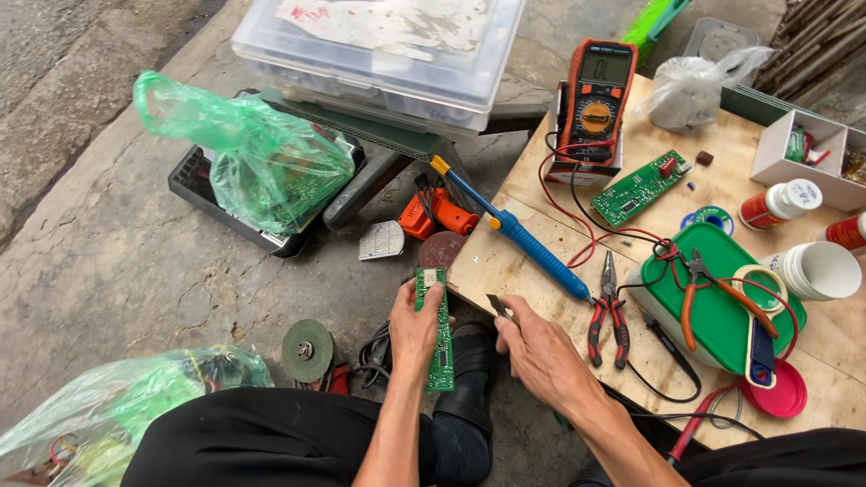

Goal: The person uses a heat gun to apply heat to a green circuit board, then sets it down and picks up another board. They flip the board over and use a small metal tool to scrape or clean a component on the surface.

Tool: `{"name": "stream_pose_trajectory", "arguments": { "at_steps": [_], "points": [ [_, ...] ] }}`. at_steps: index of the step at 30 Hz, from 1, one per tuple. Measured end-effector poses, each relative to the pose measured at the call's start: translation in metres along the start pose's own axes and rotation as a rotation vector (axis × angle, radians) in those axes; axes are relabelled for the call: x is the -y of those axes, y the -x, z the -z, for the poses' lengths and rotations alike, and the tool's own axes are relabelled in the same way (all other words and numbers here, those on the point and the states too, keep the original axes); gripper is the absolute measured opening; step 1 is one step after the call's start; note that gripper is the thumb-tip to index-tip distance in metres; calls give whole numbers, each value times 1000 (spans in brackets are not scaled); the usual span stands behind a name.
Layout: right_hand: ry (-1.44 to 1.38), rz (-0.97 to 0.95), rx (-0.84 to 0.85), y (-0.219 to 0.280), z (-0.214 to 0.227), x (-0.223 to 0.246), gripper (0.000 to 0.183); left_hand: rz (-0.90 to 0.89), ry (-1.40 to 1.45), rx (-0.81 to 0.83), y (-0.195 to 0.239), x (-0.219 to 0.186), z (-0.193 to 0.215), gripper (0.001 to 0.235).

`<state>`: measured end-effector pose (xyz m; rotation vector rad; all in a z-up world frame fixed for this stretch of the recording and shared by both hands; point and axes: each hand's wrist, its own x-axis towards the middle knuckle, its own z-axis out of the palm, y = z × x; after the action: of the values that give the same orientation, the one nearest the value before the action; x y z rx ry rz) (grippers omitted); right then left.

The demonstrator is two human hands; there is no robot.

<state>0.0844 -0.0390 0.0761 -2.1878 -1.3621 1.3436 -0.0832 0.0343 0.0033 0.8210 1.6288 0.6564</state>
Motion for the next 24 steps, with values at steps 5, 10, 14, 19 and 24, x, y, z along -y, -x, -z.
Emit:
{"name": "stream_pose_trajectory", "arguments": {
  "at_steps": [5, 10, 14, 19, 24],
  "points": [
    [-62, 95, -103, -51, -15, -7, 33, -108, -15, 117, -70, 40, 16, 49],
    [71, 141, -106, -89, -23, -16, 39, -125, 64, 276, -61, 17, 28, 47],
    [205, 126, -90, -76, -16, -5, 31, -145, -117, 324, -100, 42, 34, 46],
    [371, 210, -120, -77, -20, 3, 32, -171, -212, 363, -81, 17, 34, 43],
    [508, 346, -166, -99, -28, -9, 25, -137, -146, 450, -79, 11, 29, 43]
  ]
}}
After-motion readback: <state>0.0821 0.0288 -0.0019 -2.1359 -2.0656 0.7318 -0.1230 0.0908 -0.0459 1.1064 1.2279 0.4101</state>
